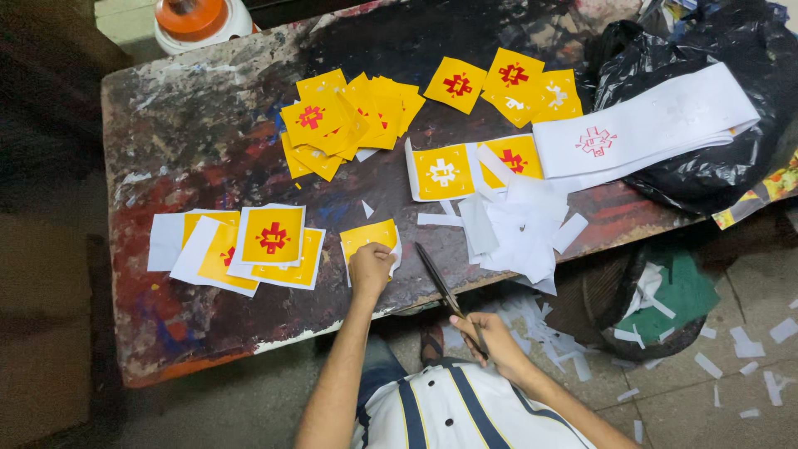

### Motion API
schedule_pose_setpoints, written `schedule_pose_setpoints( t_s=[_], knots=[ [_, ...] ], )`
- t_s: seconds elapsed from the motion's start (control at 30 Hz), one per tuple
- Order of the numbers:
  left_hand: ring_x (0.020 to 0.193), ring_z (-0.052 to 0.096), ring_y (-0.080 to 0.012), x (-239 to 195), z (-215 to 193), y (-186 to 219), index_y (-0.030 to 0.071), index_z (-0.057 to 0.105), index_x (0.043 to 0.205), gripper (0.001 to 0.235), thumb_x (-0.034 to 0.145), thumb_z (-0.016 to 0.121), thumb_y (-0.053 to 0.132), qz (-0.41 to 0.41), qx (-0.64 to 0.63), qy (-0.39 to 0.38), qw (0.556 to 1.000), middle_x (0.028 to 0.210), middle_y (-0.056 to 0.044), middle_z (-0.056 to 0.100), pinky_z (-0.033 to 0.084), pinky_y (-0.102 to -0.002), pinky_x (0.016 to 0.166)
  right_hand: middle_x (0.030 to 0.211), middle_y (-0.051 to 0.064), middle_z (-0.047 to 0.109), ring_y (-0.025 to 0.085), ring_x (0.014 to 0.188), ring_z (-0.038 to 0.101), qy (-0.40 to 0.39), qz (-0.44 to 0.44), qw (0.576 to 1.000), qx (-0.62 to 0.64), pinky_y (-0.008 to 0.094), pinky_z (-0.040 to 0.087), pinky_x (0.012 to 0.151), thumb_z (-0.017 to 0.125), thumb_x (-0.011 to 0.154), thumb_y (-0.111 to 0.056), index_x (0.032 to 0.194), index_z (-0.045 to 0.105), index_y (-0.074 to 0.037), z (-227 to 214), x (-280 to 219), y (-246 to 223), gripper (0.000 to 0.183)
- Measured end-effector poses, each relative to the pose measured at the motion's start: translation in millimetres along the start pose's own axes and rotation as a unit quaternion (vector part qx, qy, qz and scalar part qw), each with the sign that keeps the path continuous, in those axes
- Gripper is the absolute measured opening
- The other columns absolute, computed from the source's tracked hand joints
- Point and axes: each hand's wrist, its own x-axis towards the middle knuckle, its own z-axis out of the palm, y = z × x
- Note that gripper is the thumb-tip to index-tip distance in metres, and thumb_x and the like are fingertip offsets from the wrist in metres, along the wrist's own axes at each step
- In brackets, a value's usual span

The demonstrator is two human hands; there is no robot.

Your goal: The person uses shears to cut white paper around a red symbol on yellow square sheets. They trim the edges of each sheet, place the finished pieces into a pile, and continue with the next sheet.

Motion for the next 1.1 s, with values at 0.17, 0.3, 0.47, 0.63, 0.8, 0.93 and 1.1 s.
schedule_pose_setpoints(
  t_s=[0.17,0.3,0.47,0.63,0.8,0.93,1.1],
  knots=[
    [0.072,0.076,-0.0200,3,-1,-1,0.003,0.078,0.091,0.034,0.067,0.089,0.023,-0.027,-0.035,-0.012,0.999,0.081,-0.010,0.079,0.058,-0.032,0.069,0.050,-0.001,0.047,0.008,0.035,0.041,0.001,-0.007,1.000,-0.009,0.026,0.031,0.034,0.071,0.094,-0.037,0.068,0.054,-0.006,1,0,1,0.043],
    [0.069,0.075,-0.0176,6,-3,-9,0.001,0.080,0.088,0.029,0.076,0.087,0.026,-0.012,-0.085,-0.013,0.996,0.080,-0.011,0.079,0.056,-0.031,0.066,0.050,-0.001,0.048,0.008,0.035,0.041,0.004,-0.004,1.000,-0.004,0.027,0.031,0.033,0.070,0.094,-0.036,0.068,0.054,-0.007,1,1,1,0.042],
    [0.065,0.071,-0.0135,19,12,-36,-0.001,0.079,0.088,0.025,0.082,0.082,0.024,-0.037,-0.153,-0.034,0.987,0.075,-0.010,0.077,0.054,-0.029,0.062,0.049,-0.001,0.048,0.008,0.034,0.042,-0.005,-0.021,1.000,0.005,0.026,0.031,0.033,0.070,0.095,-0.036,0.067,0.052,-0.007,0,2,2,0.044],
    [0.065,0.071,-0.0160,30,15,-48,-0.002,0.080,0.086,0.019,0.081,0.075,0.015,-0.031,-0.215,-0.084,0.973,0.075,-0.010,0.077,0.056,-0.030,0.064,0.050,-0.001,0.047,0.008,0.034,0.041,-0.011,-0.026,1.000,0.009,0.026,0.031,0.033,0.070,0.095,-0.036,0.067,0.053,-0.007,-1,3,3,0.043],
    [0.074,0.073,-0.0298,6,-1,-9,0.006,0.081,0.086,0.022,0.076,0.080,0.025,0.007,0.041,-0.010,0.999,0.078,-0.013,0.076,0.057,-0.040,0.070,0.050,-0.001,0.047,0.009,0.034,0.042,-0.006,-0.014,1.000,0.007,0.027,0.031,0.033,0.071,0.094,-0.035,0.068,0.053,-0.007,-1,6,4,0.043],
    [0.086,0.070,-0.0338,-15,-19,26,0.005,0.071,0.094,0.039,0.070,0.087,0.030,0.060,0.096,-0.055,0.992,0.090,-0.014,0.071,0.054,-0.045,0.077,0.050,-0.001,0.048,0.009,0.034,0.042,-0.006,-0.015,1.000,0.003,0.027,0.031,0.033,0.071,0.094,-0.035,0.068,0.054,-0.006,-1,7,4,0.043],
    [0.104,0.063,-0.0388,-22,-30,28,0.006,0.065,0.107,0.048,0.065,0.084,0.017,0.156,0.131,-0.103,0.974,0.105,-0.017,0.063,0.052,-0.047,0.089,0.050,-0.001,0.047,0.008,0.034,0.041,-0.005,-0.012,1.000,-0.003,0.026,0.030,0.033,0.071,0.094,-0.035,0.068,0.054,-0.007,-1,8,2,0.042]
  ],
)
